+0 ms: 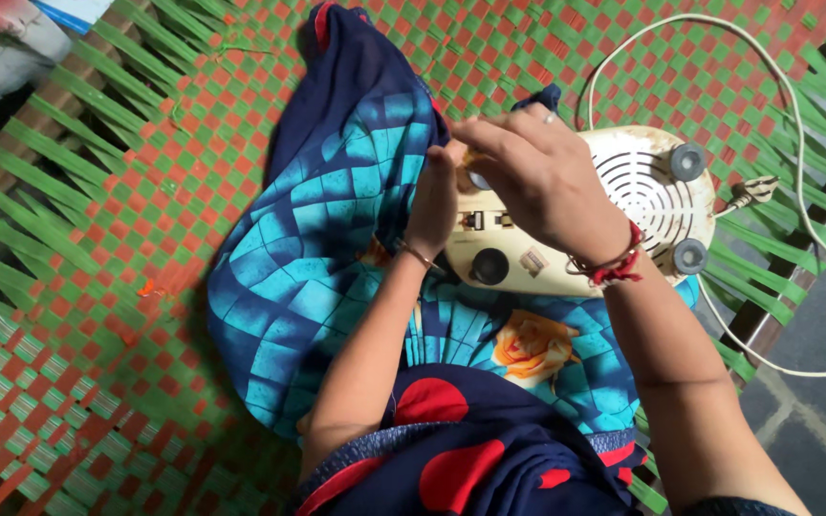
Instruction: The person wipes the base of a blender with a cloth and then uses a screwdriver to remove and replace screws on the bottom of the device.
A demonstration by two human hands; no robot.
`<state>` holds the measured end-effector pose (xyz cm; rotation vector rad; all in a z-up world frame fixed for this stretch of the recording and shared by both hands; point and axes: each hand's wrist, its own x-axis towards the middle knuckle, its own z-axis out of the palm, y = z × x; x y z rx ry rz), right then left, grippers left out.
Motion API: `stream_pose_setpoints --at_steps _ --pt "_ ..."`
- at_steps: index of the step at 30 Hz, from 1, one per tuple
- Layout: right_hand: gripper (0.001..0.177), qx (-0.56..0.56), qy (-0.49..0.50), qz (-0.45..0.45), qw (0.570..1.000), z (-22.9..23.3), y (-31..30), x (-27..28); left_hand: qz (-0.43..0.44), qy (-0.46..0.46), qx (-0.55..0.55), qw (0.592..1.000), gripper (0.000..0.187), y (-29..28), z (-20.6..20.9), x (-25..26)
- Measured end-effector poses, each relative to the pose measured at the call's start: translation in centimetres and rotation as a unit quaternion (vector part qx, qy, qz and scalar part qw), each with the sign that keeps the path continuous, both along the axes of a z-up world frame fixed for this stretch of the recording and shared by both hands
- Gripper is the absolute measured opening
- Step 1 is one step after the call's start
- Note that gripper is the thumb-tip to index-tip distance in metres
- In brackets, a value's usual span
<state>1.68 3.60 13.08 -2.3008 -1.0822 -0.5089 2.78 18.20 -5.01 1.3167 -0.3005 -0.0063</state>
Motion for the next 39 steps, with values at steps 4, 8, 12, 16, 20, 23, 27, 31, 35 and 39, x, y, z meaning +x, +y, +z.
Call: stream_pose_setpoints --at_steps 4,8,12,16,20,23,27,31,35,39 --pt "0.039 -0.012 0.023 -0.059 0.998 -0.9 0.1 2.6 0.002 0.112 -0.013 0.994 0.097 0.7 0.2 0.5" --pt "0.039 0.070 0.107 -0.081 0.988 -0.5 -1.9 1.6 -0.028 0.137 -0.141 0.980 0.101 1.0 0.4 0.3" --pt "0.038 0.037 0.037 -0.041 0.998 -0.3 -1.0 -0.6 -0.077 0.137 -0.217 0.963 0.102 0.0 0.3 1.0" --pt "0.040 0.000 -0.007 -0.032 0.999 -0.4 0.3 0.4 -0.068 0.106 -0.208 0.970 0.110 -0.2 1.0 0.9" --pt "0.029 0.080 0.072 -0.077 0.991 0.1 -1.1 1.0 -0.025 0.128 -0.097 0.987 0.116 0.7 2.3 0.3" --pt "0.030 0.073 0.054 -0.054 0.994 0.0 -1.2 -1.0 -0.044 0.143 -0.152 0.977 0.114 0.0 2.7 1.2" --pt "0.034 0.020 -0.026 0.006 0.999 -0.9 0.6 -1.4 -0.044 0.134 -0.157 0.978 0.114 0.1 1.8 0.5" --pt "0.036 0.107 0.042 -0.045 0.992 -1.2 0.1 0.4 -0.054 0.132 -0.152 0.978 0.115 0.5 0.6 1.5" --pt "0.033 0.342 0.074 -0.082 0.933 -1.1 -2.3 -1.8 -0.002 0.091 -0.092 0.992 0.107 0.4 -0.3 2.5" --pt "0.031 0.352 0.113 -0.072 0.926 -0.6 -4.6 -5.7 -0.014 0.151 -0.128 0.980 0.097 0.0 -0.5 3.2"
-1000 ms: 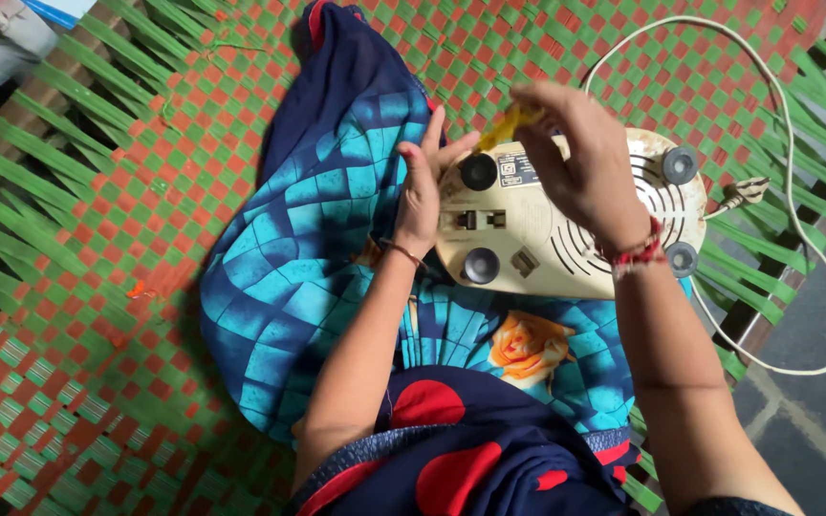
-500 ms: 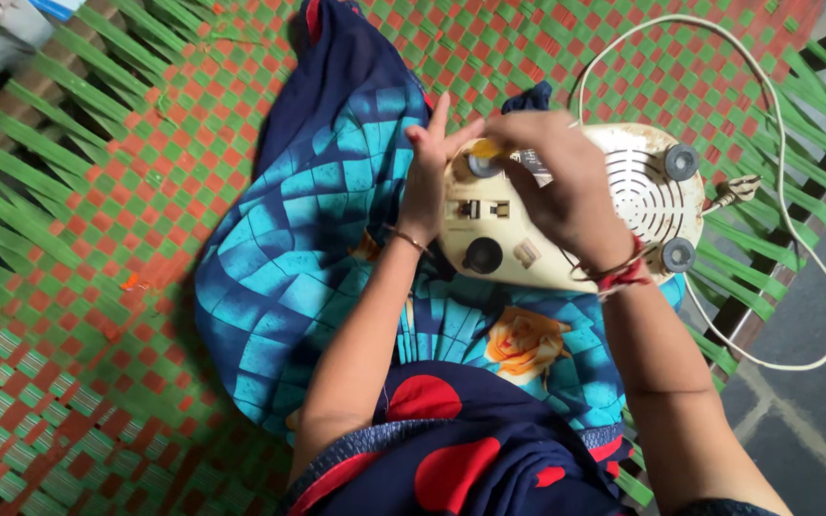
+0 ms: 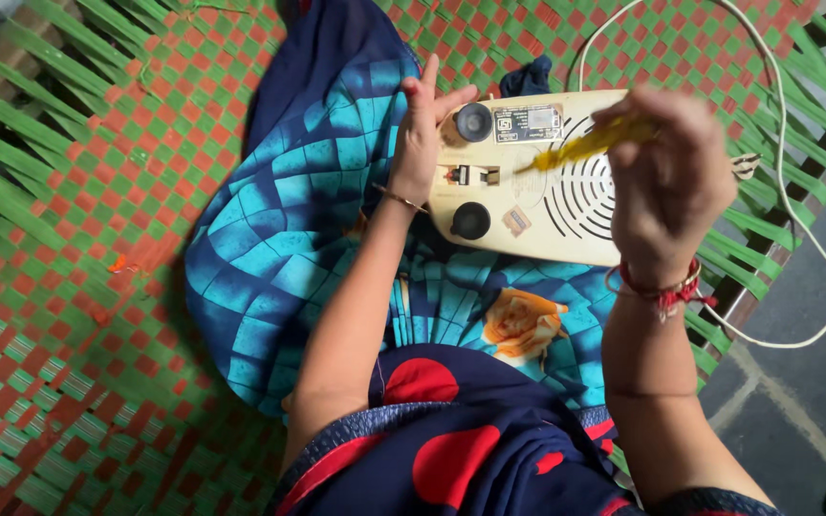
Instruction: The person wipes the base of a blender with a cloth and then uses a screwdriver to remove and replace screws on the bottom of the device.
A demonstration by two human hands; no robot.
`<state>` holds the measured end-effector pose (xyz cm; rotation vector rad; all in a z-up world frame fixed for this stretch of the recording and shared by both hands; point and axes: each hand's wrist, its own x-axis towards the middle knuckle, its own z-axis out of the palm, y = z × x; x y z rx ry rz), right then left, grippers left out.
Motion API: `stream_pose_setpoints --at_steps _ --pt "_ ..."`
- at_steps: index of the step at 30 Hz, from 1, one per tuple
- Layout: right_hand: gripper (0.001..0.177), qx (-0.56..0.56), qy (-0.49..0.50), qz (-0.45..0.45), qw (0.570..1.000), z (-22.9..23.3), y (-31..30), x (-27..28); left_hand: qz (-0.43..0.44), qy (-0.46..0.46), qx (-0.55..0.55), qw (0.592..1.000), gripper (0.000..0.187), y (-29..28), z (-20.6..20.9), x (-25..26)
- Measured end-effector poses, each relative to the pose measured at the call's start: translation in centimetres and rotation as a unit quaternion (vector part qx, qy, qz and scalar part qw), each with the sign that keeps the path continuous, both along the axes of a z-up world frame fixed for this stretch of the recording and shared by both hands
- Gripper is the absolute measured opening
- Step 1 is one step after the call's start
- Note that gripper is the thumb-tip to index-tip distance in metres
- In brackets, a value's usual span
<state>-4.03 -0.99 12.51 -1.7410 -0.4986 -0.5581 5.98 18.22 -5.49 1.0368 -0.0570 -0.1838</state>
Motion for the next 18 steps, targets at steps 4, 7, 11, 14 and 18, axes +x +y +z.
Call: stream_pose_setpoints --at_steps 4,7,11,14,18 --pt "0.031 -0.059 0.024 0.049 0.997 -0.2 0.0 -1.7 0.012 -0.050 0.086 0.995 0.089 -0.8 -0.8 2.5" --pt "0.033 -0.179 -0.017 0.014 0.984 0.4 0.4 -2.2 0.027 -0.096 0.208 0.973 0.077 -2.0 -1.5 4.1" --pt "0.038 -0.283 -0.084 0.032 0.955 1.5 0.9 -2.3 -0.008 -0.144 0.205 0.968 0.055 -3.6 -2.0 6.0" --pt "0.037 -0.293 -0.104 0.058 0.949 2.0 1.2 -1.6 -0.007 -0.146 0.207 0.967 0.045 -4.0 -1.5 7.0" --pt "0.039 -0.336 -0.129 0.077 0.930 2.3 1.9 -0.5 0.013 -0.129 0.303 0.944 0.044 -4.3 -0.4 7.9"
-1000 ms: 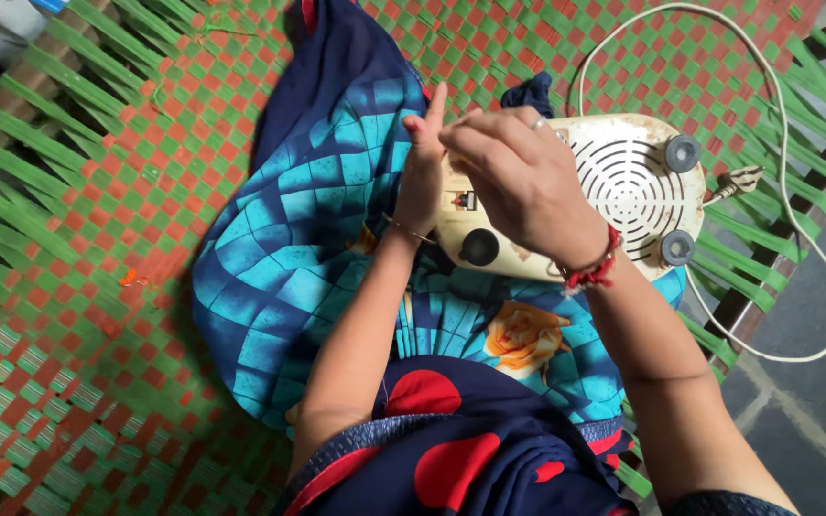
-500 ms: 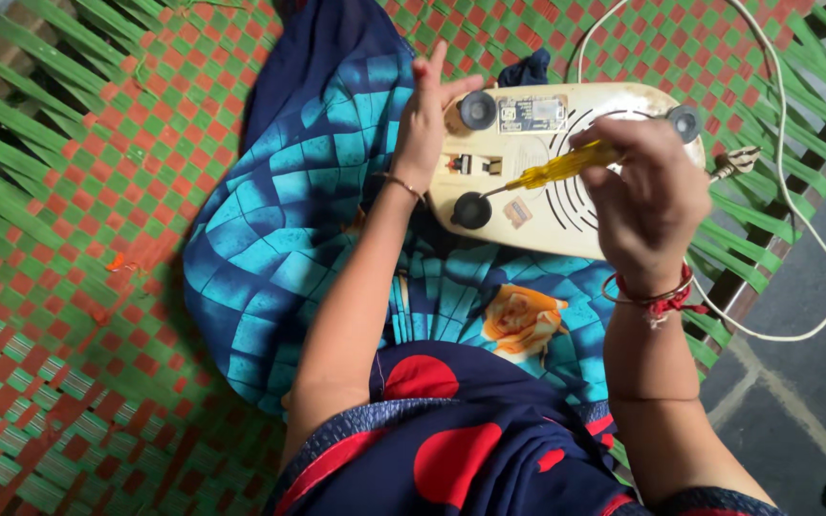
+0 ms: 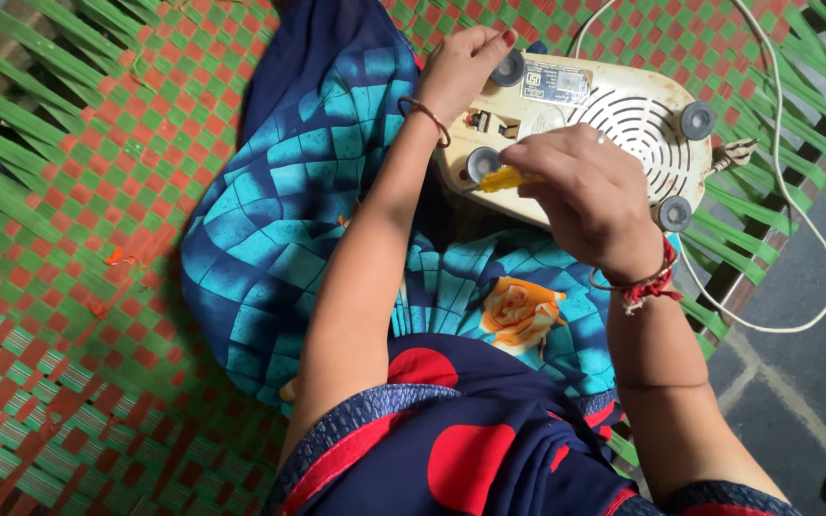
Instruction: The person wipes the base of a blender with a cloth and then uses a screwdriver to remove and replace screws on the bottom of the device.
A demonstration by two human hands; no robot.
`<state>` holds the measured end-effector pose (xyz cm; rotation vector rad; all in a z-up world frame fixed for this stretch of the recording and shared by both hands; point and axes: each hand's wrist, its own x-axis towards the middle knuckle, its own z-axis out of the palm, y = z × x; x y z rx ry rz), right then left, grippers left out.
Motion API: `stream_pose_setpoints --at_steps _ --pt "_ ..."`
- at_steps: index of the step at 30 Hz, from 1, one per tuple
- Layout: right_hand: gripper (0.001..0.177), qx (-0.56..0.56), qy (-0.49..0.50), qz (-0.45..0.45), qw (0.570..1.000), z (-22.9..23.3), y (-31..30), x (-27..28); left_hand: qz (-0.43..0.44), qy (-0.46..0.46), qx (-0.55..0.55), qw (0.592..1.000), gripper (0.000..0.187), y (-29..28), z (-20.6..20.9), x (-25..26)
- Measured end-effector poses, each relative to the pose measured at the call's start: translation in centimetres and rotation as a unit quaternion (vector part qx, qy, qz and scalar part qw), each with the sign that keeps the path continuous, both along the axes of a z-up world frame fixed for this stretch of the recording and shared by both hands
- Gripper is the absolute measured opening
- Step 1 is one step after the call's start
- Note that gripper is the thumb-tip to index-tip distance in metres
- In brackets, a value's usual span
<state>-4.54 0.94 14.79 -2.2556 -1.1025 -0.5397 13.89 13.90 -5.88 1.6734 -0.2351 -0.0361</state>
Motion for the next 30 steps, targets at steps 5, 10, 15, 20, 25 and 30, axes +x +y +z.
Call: stream_pose_setpoints --at_steps 5,10,15,20,25,30 --pt "0.038 -0.031 -0.019 0.028 0.999 0.3 0.8 0.8 -0.005 -0.003 -0.010 1.000 0.046 0.0 -0.1 0.4" --pt "0.036 -0.042 -0.037 0.061 0.997 0.0 1.4 1.5 -0.001 0.004 -0.017 1.000 0.048 0.4 -0.1 0.1" --pt "0.036 -0.077 -0.039 0.072 0.994 -0.1 2.0 1.8 0.007 0.000 0.006 1.000 0.048 0.4 0.2 -0.1" --pt "0.036 -0.105 -0.041 0.069 0.991 0.1 2.1 1.8 0.006 -0.002 -0.003 1.000 0.048 0.6 -0.1 -0.1" --pt "0.040 -0.117 -0.047 0.071 0.989 0.1 2.3 1.6 0.011 -0.004 -0.013 1.000 0.048 0.5 -0.1 -0.3" --pt "0.039 -0.108 -0.043 0.077 0.990 0.2 2.6 1.8 0.014 0.004 0.009 1.000 0.048 0.6 -0.1 -0.3"
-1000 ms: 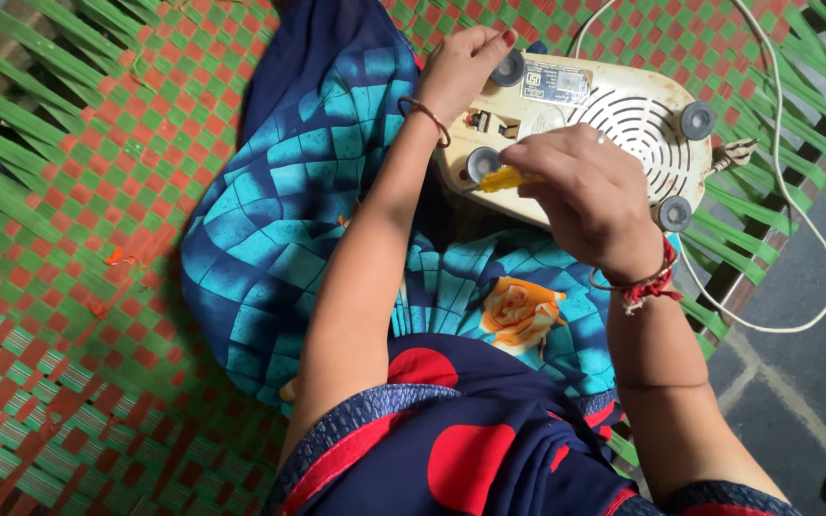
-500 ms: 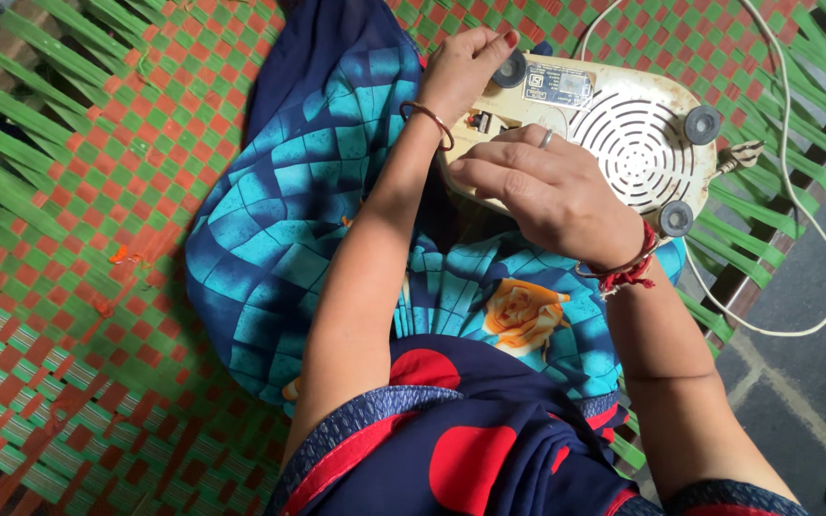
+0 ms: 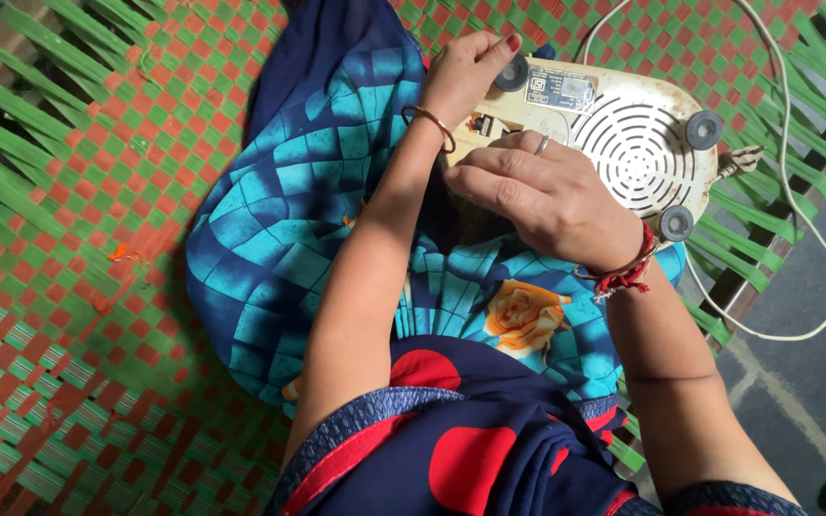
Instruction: The person wipes the base of a blender with a cloth and then uses a screwdriver to remove and replace screws on the bottom of the device.
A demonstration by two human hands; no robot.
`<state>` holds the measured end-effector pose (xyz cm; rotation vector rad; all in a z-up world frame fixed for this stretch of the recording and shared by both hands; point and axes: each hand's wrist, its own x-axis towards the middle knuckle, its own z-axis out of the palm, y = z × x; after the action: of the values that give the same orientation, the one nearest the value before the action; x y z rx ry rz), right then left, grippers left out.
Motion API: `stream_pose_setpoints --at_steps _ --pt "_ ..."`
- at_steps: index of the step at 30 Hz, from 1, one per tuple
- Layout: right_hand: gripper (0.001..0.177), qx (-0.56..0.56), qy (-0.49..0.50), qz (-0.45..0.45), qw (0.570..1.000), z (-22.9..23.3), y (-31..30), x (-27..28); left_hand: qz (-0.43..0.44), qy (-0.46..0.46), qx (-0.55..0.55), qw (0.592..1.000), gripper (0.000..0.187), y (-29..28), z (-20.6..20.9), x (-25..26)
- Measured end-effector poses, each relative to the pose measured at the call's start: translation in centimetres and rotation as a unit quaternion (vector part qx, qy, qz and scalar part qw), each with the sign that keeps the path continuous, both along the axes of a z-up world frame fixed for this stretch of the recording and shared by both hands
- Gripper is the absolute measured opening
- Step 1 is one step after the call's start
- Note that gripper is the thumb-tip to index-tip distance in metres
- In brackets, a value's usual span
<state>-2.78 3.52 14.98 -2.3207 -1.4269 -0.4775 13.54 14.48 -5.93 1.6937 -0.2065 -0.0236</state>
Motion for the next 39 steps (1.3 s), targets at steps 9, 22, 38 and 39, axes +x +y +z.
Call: stream_pose_setpoints --at_steps 9,22,38,39 --pt "0.041 0.008 0.026 0.020 0.999 0.2 0.3 0.2 -0.007 0.013 -0.040 0.999 0.047 0.0 -0.4 0.1" --pt "0.042 -0.005 0.008 0.020 1.000 0.0 0.7 -0.2 0.007 0.009 -0.026 1.000 0.048 0.5 -0.6 -0.2" --pt "0.046 -0.005 0.046 0.030 0.998 -4.0 1.9 -1.1 -0.014 0.070 -0.390 0.918 0.054 7.4 -4.8 -10.9" --pt "0.047 -0.001 0.049 0.020 0.999 -4.2 1.8 -1.3 0.029 0.087 -0.435 0.896 0.051 6.6 -5.1 -11.1"
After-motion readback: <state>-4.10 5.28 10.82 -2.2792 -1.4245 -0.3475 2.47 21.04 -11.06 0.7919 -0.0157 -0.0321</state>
